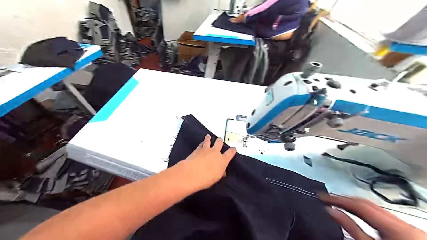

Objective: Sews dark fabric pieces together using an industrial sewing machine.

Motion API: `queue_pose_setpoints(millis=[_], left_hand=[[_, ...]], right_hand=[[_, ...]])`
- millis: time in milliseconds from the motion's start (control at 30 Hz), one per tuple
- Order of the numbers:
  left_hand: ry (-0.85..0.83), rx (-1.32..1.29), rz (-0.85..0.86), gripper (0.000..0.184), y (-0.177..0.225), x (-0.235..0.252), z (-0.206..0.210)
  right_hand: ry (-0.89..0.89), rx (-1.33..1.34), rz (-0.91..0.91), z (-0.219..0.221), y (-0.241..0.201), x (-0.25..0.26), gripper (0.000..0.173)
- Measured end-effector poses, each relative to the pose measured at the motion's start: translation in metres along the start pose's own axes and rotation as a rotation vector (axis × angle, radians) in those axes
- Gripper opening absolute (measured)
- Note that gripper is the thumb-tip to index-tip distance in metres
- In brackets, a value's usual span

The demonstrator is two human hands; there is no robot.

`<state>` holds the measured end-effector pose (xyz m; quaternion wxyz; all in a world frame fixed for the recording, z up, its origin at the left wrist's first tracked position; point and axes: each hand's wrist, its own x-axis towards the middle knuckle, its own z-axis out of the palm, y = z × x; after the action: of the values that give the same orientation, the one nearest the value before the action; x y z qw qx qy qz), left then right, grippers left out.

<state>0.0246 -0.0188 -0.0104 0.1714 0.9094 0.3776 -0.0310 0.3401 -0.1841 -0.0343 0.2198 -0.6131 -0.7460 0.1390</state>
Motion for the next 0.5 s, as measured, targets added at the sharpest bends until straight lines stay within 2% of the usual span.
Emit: queue_pose_setpoints(millis=[33,100,133,233,267,333,433,500], left_hand=[[-0.032,-0.015,0.011,0.071,0.003,0.001,0.011],[-0.087,-0.044,0.025,0.058,-0.011,-0.008,0.032],[-0.035,-0.047,0.065,0.048,-0.026,-0.020,0.044],[0.363,-0.007,0.265,0.027,-0.088,-0.061,0.089],[0.446,0.030,0.298,0.028,-0.106,-0.071,0.099],[0.501,0.105,0.299,0.036,-0.137,-0.075,0.101],[0.426,0.121,0.252,0.048,-0.165,-0.050,0.078],[0.364,0.097,0.264,0.050,-0.179,-0.023,0.059]], right_hand=[[0.050,0.029,-0.085,0.027,0.016,0.023,0.042],[0.121,-0.008,-0.154,0.084,0.041,0.049,0.051],[0.161,-0.052,-0.183,0.101,0.046,0.055,0.053],[0.181,-0.138,-0.217,0.114,0.044,0.075,0.059],[0.173,-0.157,-0.214,0.117,0.039,0.083,0.061],[0.177,-0.188,-0.187,0.124,0.030,0.105,0.065],[0.226,-0.226,-0.111,0.128,0.026,0.134,0.072],[0.262,-0.235,-0.073,0.128,0.027,0.147,0.065]])
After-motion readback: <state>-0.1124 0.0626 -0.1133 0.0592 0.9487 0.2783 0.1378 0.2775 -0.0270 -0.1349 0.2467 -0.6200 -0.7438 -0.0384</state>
